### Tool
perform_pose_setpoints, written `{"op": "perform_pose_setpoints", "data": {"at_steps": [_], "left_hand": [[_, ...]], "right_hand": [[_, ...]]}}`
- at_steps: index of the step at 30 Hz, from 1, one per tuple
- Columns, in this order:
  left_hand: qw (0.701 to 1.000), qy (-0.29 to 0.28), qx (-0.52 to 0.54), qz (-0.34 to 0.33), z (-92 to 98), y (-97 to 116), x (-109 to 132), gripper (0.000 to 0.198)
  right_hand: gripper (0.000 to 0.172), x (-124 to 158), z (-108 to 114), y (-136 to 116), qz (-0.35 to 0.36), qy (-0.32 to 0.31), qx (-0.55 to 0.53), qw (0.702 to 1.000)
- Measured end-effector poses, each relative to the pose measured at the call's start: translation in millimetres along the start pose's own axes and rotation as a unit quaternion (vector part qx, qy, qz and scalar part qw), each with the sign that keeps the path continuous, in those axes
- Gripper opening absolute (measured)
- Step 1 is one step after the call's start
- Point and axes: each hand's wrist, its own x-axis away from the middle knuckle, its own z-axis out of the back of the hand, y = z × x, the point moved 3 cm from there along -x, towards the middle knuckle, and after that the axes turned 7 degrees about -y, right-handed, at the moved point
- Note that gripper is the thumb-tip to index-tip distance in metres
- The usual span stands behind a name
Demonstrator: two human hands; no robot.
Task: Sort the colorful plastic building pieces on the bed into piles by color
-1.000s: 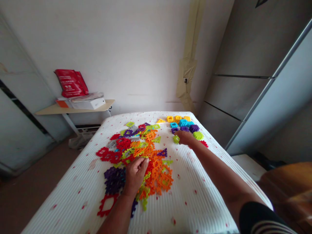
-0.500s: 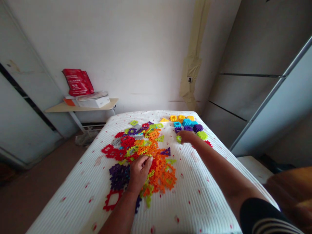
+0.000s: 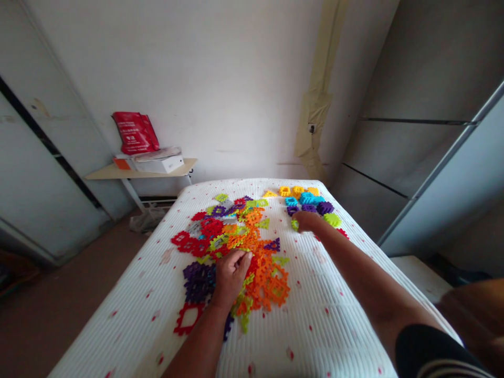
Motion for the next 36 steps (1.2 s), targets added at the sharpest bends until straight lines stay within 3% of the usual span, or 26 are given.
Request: {"op": "perform_pose_setpoints", "data": {"at_steps": [8,12,16,19,23,30,33,36], "left_hand": [[1.0,0.0,-0.011,-0.001,-1.1,-2,0,0.032],[1.0,0.012,-0.009,0.012,-0.8,-5,-1,0.029],[0.999,0.018,0.019,0.041,-0.8,-9,-1,0.026],[0.998,0.018,0.039,0.049,-0.5,-11,-1,0.025],[0.997,0.02,0.049,0.056,0.5,-13,-1,0.025],[0.994,0.029,0.078,0.066,0.8,-16,-1,0.029],[0.989,0.041,0.114,0.085,1.2,-17,-1,0.032],[0.979,0.054,0.164,0.107,2.2,-15,-2,0.039]], "right_hand": [[0.045,21,18,-45,0.022,0.111,-0.007,0.994],[0.037,12,18,-75,0.035,0.136,-0.04,0.989],[0.042,-6,9,-93,0.013,0.134,-0.055,0.989],[0.045,-17,1,-101,-0.003,0.123,-0.066,0.99],[0.031,-22,-5,-104,-0.016,0.123,-0.076,0.989],[0.032,-4,-2,-97,0.024,0.154,-0.121,0.98],[0.037,11,-1,-96,0.122,0.178,-0.251,0.944],[0.043,32,0,-99,0.253,0.174,-0.423,0.853]]}}
